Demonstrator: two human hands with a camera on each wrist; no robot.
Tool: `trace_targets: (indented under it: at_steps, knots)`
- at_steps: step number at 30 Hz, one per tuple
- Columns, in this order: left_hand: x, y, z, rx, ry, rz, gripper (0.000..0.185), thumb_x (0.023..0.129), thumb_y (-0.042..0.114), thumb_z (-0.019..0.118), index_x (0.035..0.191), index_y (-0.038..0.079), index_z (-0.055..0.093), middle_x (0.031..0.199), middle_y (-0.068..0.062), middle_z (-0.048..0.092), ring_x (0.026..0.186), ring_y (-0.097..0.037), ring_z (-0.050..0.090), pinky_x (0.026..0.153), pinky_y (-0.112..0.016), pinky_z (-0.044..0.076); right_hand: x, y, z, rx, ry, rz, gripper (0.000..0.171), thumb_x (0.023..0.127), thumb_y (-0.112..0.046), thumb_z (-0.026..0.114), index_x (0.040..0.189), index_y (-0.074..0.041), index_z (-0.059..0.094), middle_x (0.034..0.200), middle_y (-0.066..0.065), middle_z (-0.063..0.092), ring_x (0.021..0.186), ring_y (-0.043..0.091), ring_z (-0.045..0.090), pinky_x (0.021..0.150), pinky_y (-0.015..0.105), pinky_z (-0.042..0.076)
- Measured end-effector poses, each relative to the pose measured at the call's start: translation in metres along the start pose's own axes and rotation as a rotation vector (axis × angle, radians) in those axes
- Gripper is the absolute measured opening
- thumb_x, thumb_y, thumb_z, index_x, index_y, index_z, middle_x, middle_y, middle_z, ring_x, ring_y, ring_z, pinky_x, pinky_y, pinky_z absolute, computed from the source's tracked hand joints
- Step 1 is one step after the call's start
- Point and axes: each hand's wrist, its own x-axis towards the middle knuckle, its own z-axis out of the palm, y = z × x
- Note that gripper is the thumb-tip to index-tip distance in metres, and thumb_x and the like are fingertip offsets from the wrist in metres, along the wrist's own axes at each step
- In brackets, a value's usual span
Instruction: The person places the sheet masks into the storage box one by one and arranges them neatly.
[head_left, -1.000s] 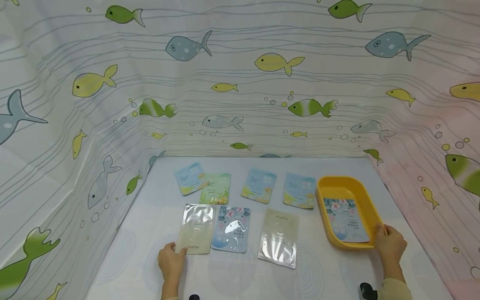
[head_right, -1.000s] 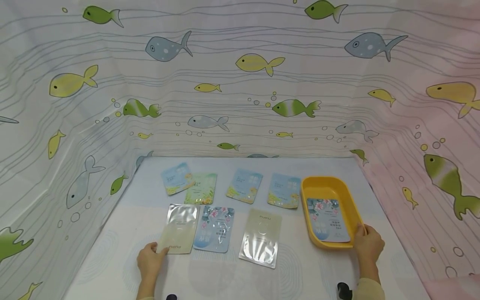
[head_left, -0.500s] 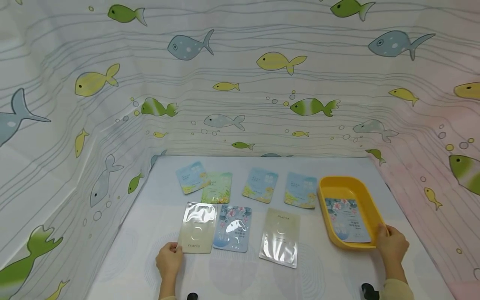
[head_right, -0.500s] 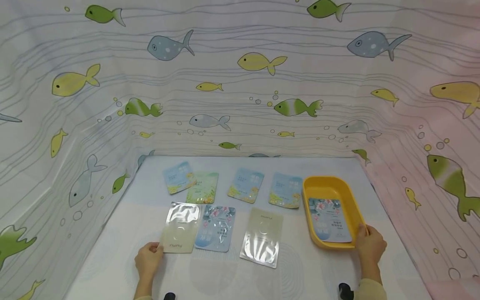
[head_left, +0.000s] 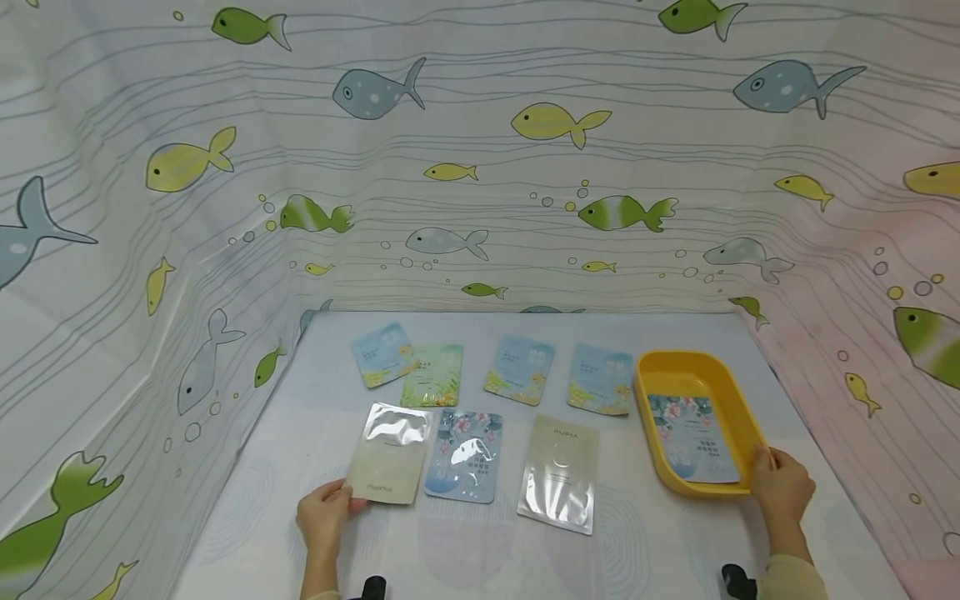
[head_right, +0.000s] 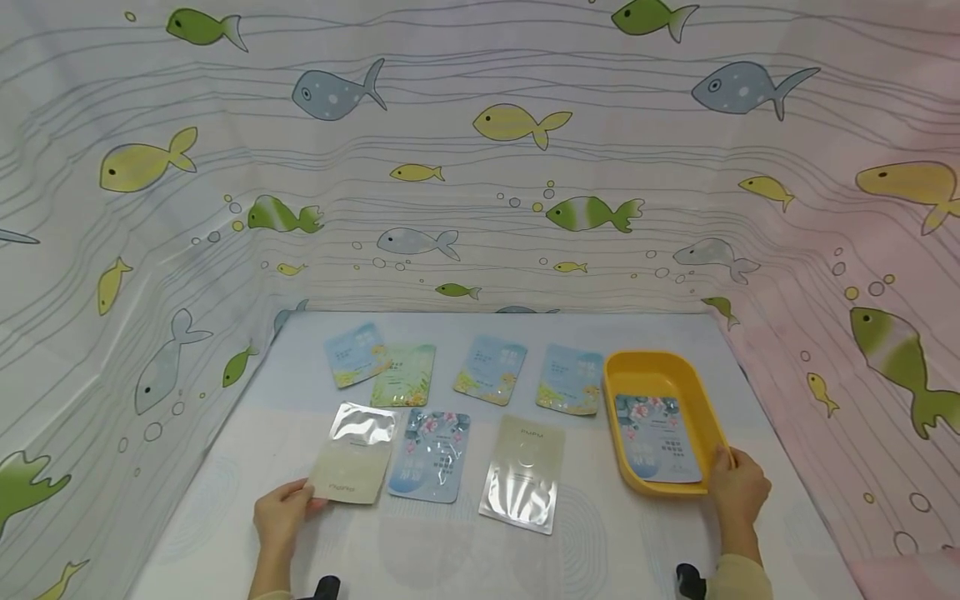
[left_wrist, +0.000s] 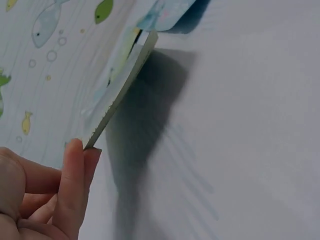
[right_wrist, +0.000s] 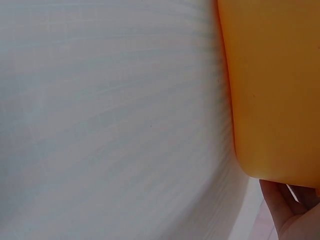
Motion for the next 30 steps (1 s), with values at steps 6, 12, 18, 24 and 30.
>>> trace_targets:
  at_steps: [6, 12, 18, 24, 30]
  knots:
    - [-0.002, 0.012, 0.002, -0.153, 0.022, 0.01, 0.034, 0.09, -0.006, 0.05, 0.117, -0.024, 0.047, 0.073, -0.015, 0.068, 0.049, -0.004, 0.062, 0.054, -0.014, 0.051, 0.001, 0.002, 0.001, 0.004, 0.007, 0.0, 0.043, 0.098, -0.021, 0.039, 0.115, 0.015, 0.054, 0.117, 0.039, 0.05, 0.103, 0.058, 0.042, 0.09, 0.061, 0.033]
    - [-0.01, 0.029, 0.011, -0.297, 0.011, 0.017, 0.033, 0.089, -0.009, 0.051, 0.117, -0.026, 0.045, 0.07, -0.006, 0.066, 0.048, -0.004, 0.061, 0.056, -0.017, 0.053, 0.0, 0.001, 0.001, 0.009, 0.009, -0.002, 0.043, 0.098, -0.021, 0.039, 0.115, 0.016, 0.054, 0.116, 0.039, 0.05, 0.103, 0.058, 0.042, 0.09, 0.061, 0.034]
    - [-0.019, 0.038, 0.032, -0.302, -0.027, 0.016, 0.032, 0.089, -0.008, 0.051, 0.116, -0.025, 0.047, 0.071, -0.008, 0.066, 0.05, -0.004, 0.062, 0.057, -0.016, 0.053, 0.0, 0.001, 0.001, 0.004, 0.037, -0.023, 0.042, 0.097, -0.02, 0.04, 0.112, 0.016, 0.055, 0.115, 0.039, 0.051, 0.101, 0.059, 0.043, 0.088, 0.061, 0.034]
    - [-0.025, 0.041, 0.058, -0.363, -0.067, 0.024, 0.029, 0.089, -0.009, 0.052, 0.112, -0.025, 0.048, 0.07, -0.009, 0.066, 0.049, -0.005, 0.062, 0.056, -0.017, 0.053, -0.001, 0.0, 0.002, 0.008, 0.026, -0.009, 0.042, 0.098, -0.021, 0.04, 0.113, 0.016, 0.055, 0.115, 0.039, 0.051, 0.103, 0.058, 0.043, 0.09, 0.06, 0.034]
    - [-0.032, 0.044, 0.077, -0.38, -0.087, 0.039, 0.025, 0.088, -0.01, 0.053, 0.108, -0.024, 0.052, 0.071, -0.012, 0.066, 0.049, -0.005, 0.061, 0.055, -0.018, 0.053, 0.0, 0.0, 0.002, 0.011, 0.022, 0.0, 0.043, 0.098, -0.022, 0.04, 0.115, 0.015, 0.055, 0.116, 0.039, 0.05, 0.104, 0.057, 0.043, 0.091, 0.061, 0.034]
